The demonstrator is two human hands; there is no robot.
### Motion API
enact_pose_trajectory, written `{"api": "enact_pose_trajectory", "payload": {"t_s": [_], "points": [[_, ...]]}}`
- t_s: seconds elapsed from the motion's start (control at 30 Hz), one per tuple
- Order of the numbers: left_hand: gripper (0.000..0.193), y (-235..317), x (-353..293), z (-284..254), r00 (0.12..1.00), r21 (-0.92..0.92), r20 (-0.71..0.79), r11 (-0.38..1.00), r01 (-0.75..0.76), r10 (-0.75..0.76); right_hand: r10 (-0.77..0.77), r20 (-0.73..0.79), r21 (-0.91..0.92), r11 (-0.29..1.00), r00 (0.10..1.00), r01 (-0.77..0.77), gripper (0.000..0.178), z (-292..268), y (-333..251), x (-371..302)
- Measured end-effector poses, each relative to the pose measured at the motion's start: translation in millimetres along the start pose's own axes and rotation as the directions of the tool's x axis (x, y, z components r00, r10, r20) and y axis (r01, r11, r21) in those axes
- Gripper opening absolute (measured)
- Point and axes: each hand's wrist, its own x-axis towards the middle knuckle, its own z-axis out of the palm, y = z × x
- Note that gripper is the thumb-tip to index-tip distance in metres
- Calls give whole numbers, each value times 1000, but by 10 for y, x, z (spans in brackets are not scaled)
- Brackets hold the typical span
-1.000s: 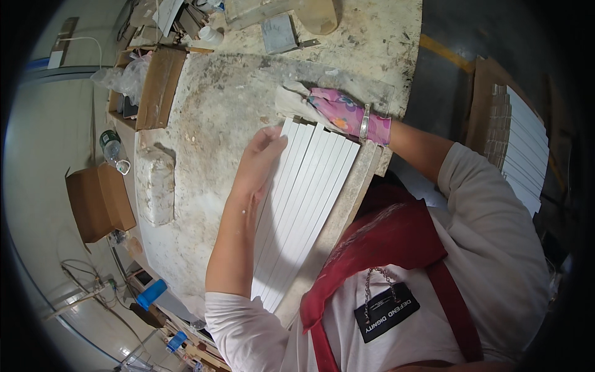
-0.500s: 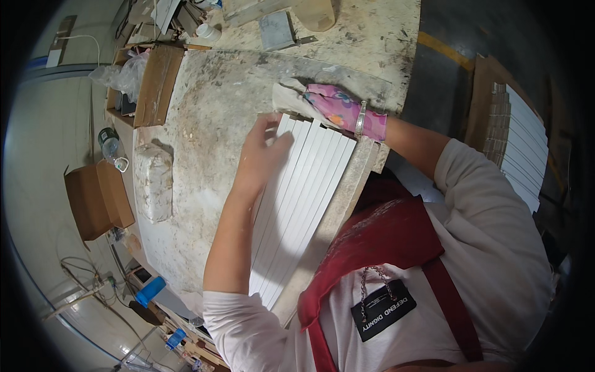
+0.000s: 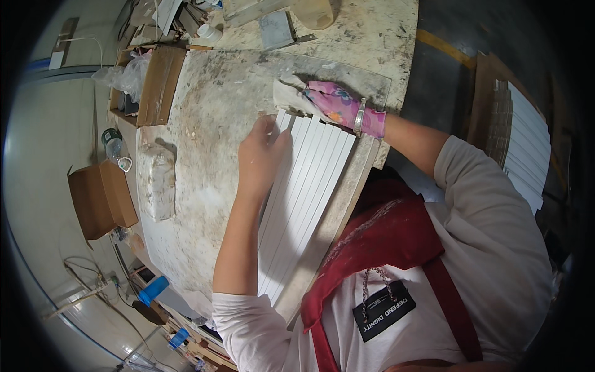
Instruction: The person wipes a stack of white panels with a cloth, then lifts and moves the stack to a different location. They return to the table, wipe the surface, and open a small container.
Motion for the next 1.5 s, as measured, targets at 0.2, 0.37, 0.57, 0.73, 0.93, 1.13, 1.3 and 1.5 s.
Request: {"api": "enact_pose_trajectory", "payload": {"t_s": [0.2, 0.37, 0.57, 0.73, 0.93, 1.13, 1.3, 1.5], "points": [[41, -19, -69, 140, 992, -71, -117, 997, 32, -40, -39, 38, -138, 989, 998, 44, 16, -30, 16, 0], [40, -72, -86, 206, 978, -101, -205, 995, 8, -28, 28, -105, 104, 994, 994, -17, 22, 116, 112, -2], [40, -65, -110, 233, 981, -137, -179, 990, 44, -69, 145, -35, 242, 961, 989, -132, 25, 118, 141, 32], [44, -25, -497, 48, 993, -177, -29, 979, 105, -112, 176, 10, 253, 952, 984, -172, 24, 69, 100, 26], [63, -394, -1670, -129, 974, 220, -147, 954, 202, -172, 109, -91, 242, 967, 990, -84, 31, -399, -619, 107], [62, -675, -2053, 178, 928, 437, -365, 867, 241, -74, -328, 403, -283, 843, 855, 457, 46, -59, -771, -241], [64, -676, -2018, 135, 914, 402, -398, 880, 254, -82, 262, 115, -184, 954, 958, -238, 43, -1257, -16, 352], [61, -652, -2027, 197, 906, 355, -405, 892, 281, -125, 107, 72, -119, 988, 992, -98, 40, -340, -733, -101]]}}
